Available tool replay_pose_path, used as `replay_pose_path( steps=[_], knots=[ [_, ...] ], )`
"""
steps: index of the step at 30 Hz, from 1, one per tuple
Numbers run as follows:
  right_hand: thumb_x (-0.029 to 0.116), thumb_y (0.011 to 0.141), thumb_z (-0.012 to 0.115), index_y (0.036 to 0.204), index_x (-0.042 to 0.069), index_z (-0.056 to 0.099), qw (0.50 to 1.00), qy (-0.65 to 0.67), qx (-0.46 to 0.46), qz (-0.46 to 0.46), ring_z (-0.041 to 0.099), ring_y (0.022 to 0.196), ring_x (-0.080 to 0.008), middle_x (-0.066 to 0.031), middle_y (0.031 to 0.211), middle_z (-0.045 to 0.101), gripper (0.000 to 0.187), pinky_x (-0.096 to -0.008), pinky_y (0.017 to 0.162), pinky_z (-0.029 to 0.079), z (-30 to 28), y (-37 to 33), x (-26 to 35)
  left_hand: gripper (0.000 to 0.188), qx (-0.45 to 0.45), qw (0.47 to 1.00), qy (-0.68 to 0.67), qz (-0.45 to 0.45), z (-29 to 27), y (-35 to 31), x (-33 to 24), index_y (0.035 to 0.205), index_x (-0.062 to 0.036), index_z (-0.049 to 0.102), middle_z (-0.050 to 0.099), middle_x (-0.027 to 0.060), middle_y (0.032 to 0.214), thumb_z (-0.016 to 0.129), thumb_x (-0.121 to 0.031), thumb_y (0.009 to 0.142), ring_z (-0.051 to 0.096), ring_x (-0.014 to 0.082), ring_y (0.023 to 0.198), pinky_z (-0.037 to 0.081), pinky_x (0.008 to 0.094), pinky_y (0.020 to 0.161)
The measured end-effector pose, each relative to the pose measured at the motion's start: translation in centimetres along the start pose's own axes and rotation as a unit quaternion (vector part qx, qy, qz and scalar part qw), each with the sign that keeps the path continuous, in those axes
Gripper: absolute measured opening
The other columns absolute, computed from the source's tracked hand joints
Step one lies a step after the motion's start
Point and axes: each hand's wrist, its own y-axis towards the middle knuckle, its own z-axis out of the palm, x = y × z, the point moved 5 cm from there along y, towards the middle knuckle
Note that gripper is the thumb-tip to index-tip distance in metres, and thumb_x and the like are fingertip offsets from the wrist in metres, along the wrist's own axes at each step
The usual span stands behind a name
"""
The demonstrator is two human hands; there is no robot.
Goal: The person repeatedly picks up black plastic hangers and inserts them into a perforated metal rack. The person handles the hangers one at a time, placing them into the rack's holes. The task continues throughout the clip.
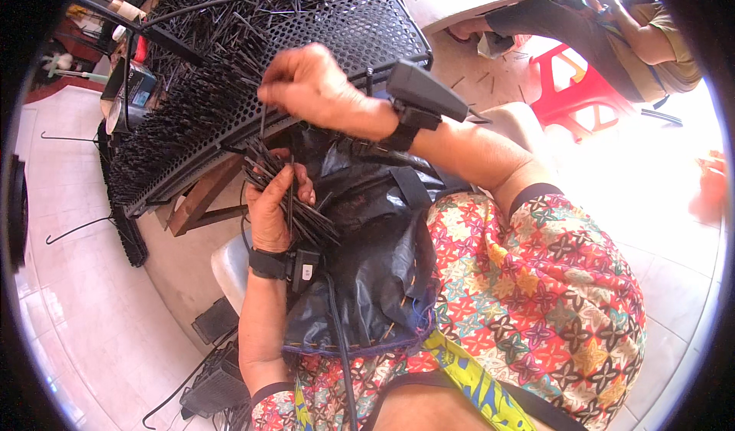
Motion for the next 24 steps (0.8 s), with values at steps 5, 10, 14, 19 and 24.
replay_pose_path(
  steps=[5, 10, 14, 19, 24],
  knots=[
    [0.012, 0.079, 0.068, 0.085, 0.001, 0.065, 0.94, -0.187, -0.147, -0.244, 0.057, 0.059, -0.0068, -0.0038, 0.067, 0.063, 0.013, -0.0213, 0.054, 0.047, -2.0, 2.8, 2.8, 0.027, -0.012, 1.0, -0.003, -0.018, -0.4, 0.3, 0.5, 0.107, -0.0004, 0.049, 0.058, 0.0105, 0.078, 0.061, -0.006, 0.083, 0.054, 0.0156, 0.057, 0.047, 0.0262, 0.049],
    [0.011, 0.074, 0.067, 0.079, 0.003, 0.062, 0.866, -0.261, -0.149, -0.399, 0.061, 0.064, -0.0296, -0.0122, 0.069, 0.061, 0.011, -0.0354, 0.056, 0.05, -0.2, 2.9, 3.6, 0.027, -0.012, 0.999, 0.018, -0.03, -0.5, 0.2, 0.5, 0.109, -0.0023, 0.047, 0.055, 0.0108, 0.079, 0.057, -0.007, 0.085, 0.053, 0.0165, 0.059, 0.046, 0.0275, 0.052],
    [0.006, 0.07, 0.063, 0.079, 0.003, 0.06, 0.829, -0.302, -0.064, -0.466, 0.06, 0.069, -0.0319, -0.0123, 0.071, 0.06, 0.011, -0.0384, 0.063, 0.05, 1.7, 3.1, 3.3, 0.027, -0.011, 0.999, 0.025, -0.026, -0.4, 0.3, 0.5, 0.109, -0.0026, 0.047, 0.056, 0.0105, 0.079, 0.058, -0.008, 0.085, 0.053, 0.0163, 0.058, 0.046, 0.0274, 0.051],
    [0.008, 0.064, 0.061, 0.076, 0.004, 0.056, 0.789, -0.381, 0.053, -0.478, 0.06, 0.073, -0.0319, -0.0117, 0.073, 0.06, 0.014, -0.039, 0.066, 0.05, 3.8, 4.2, 3.0, 0.027, -0.02, 1.0, 0.002, -0.023, -0.6, 0.4, 0.7, 0.106, -0.0003, 0.049, 0.057, 0.0105, 0.076, 0.061, -0.005, 0.082, 0.054, 0.0159, 0.057, 0.046, 0.0262, 0.049],
    [0.014, 0.073, 0.062, 0.077, 0.003, 0.057, 0.763, -0.501, 0.106, -0.393, 0.058, 0.069, -0.0312, -0.0118, 0.07, 0.055, 0.013, -0.0399, 0.061, 0.049, 4.9, 5.2, 2.6, 0.027, -0.012, 1.0, -0.001, -0.016, -0.3, 0.3, 0.6, 0.106, -0.0002, 0.049, 0.058, 0.0106, 0.077, 0.061, -0.005, 0.082, 0.055, 0.0161, 0.057, 0.046, 0.0258, 0.049]
  ],
)
